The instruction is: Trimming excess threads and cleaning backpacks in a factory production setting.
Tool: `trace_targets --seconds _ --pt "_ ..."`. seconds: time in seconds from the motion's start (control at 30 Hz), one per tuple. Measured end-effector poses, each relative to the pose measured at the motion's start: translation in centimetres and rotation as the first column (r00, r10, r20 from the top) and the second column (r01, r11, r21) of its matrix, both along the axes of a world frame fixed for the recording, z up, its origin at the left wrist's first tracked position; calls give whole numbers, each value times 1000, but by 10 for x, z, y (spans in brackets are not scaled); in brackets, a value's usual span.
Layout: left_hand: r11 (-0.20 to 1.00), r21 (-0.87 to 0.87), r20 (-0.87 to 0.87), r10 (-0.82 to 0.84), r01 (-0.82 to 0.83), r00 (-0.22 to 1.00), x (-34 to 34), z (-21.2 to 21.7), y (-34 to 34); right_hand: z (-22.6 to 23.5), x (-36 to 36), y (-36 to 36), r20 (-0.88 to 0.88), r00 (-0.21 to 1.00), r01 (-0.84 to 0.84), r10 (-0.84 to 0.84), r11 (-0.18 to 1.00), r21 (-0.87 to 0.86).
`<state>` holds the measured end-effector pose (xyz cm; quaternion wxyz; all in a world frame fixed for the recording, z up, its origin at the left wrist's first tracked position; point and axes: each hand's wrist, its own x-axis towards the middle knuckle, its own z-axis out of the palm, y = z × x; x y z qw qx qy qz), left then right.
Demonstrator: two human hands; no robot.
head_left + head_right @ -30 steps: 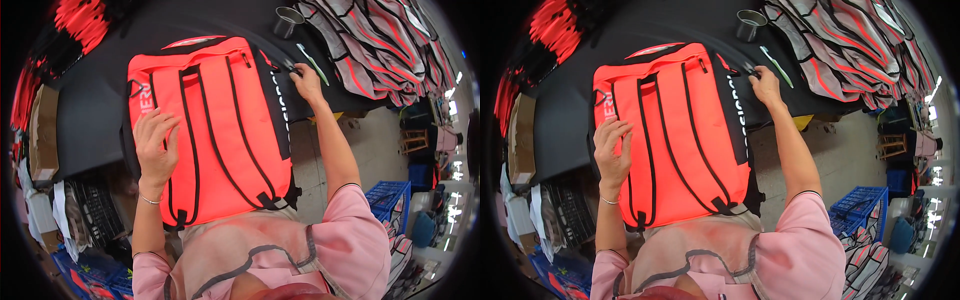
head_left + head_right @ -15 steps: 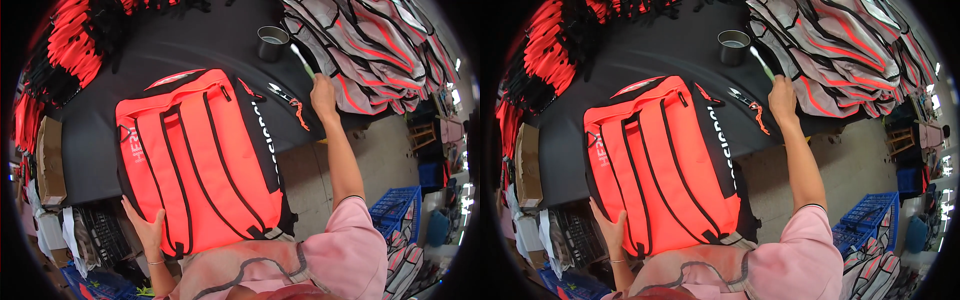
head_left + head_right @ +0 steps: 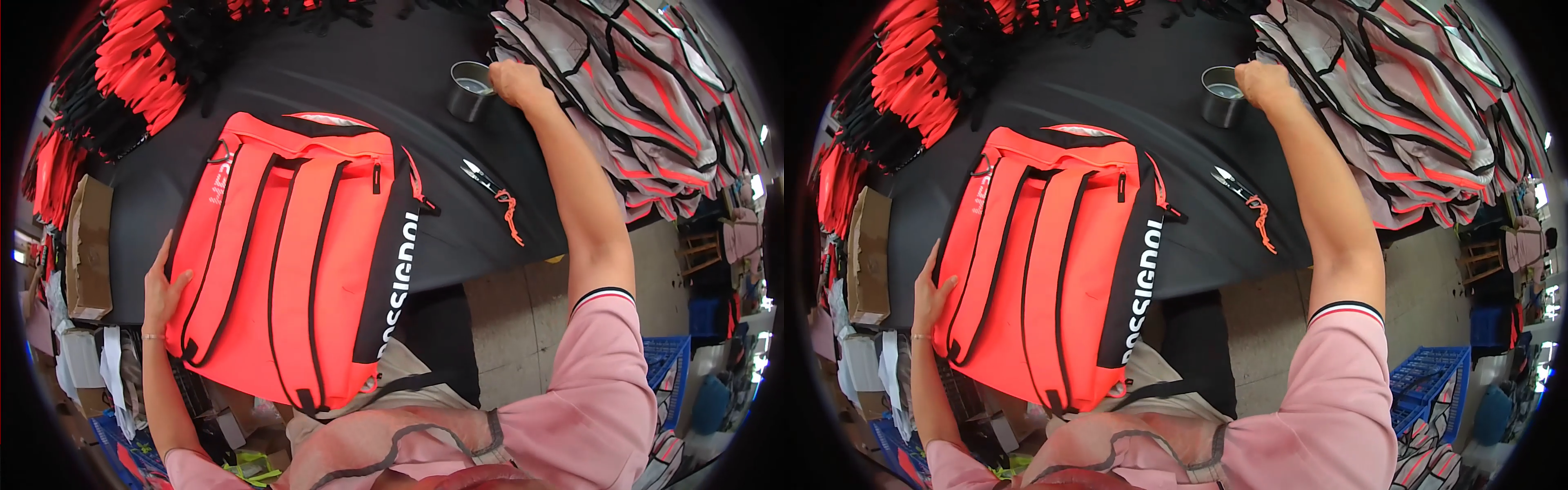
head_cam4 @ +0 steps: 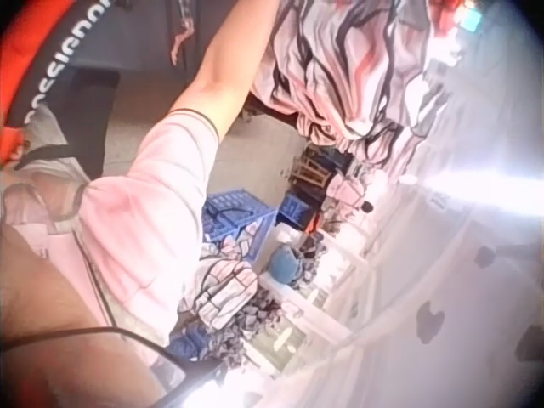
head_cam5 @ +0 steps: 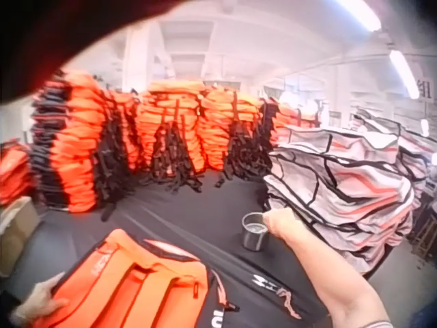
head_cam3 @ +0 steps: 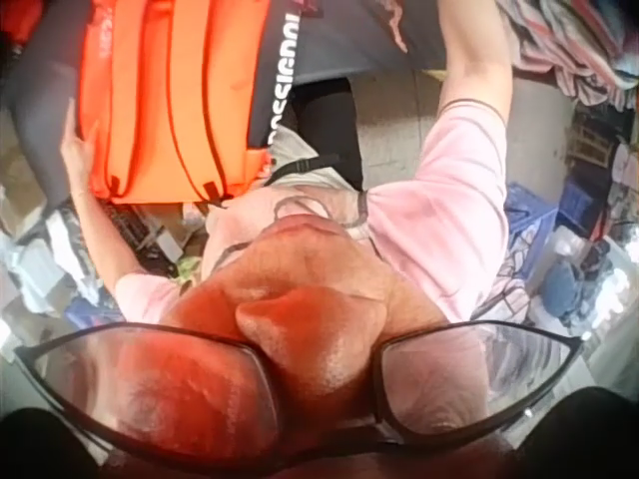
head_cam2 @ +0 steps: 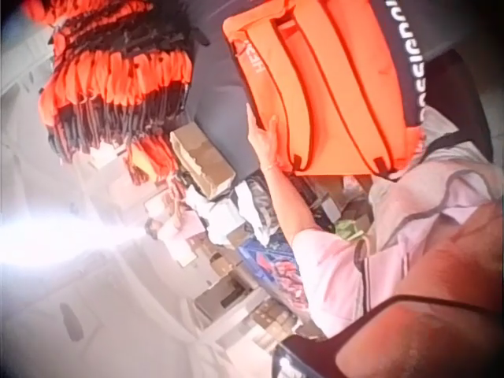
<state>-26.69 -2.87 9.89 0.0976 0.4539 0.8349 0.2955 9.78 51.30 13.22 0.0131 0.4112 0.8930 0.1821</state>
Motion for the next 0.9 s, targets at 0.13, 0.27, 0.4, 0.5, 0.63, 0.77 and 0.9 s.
trace_targets --seconds 0.13,0.27,0.4,0.5,0.63,0.77,0.9 --pt "998 -56 -97 22 -28 995 -16 -13 -8 11 -17 0 -50 994 -93 92 996 -13" --pt "997 -42 -171 63 -71 983 -10 -23 2 12 28 20 -120 985 -116 127 989 94" --pt "989 -94 -263 89 -117 961 -6 -28 15 7 69 2 -126 989 -80 81 997 20" --pt "979 -116 -267 129 -165 955 -4 -27 5 12 59 -21 -248 965 -67 80 996 59" --pt "955 -181 -420 139 -233 897 -12 -31 6 -12 63 -45 -136 991 3 -3 1000 6" --pt "997 37 -533 76 -66 843 16 6 51 -13 81 -62 -482 863 -138 152 988 65" --pt "898 243 -440 -235 367 867 75 22 147 -5 56 -128 -659 752 -179 -15 957 -227"
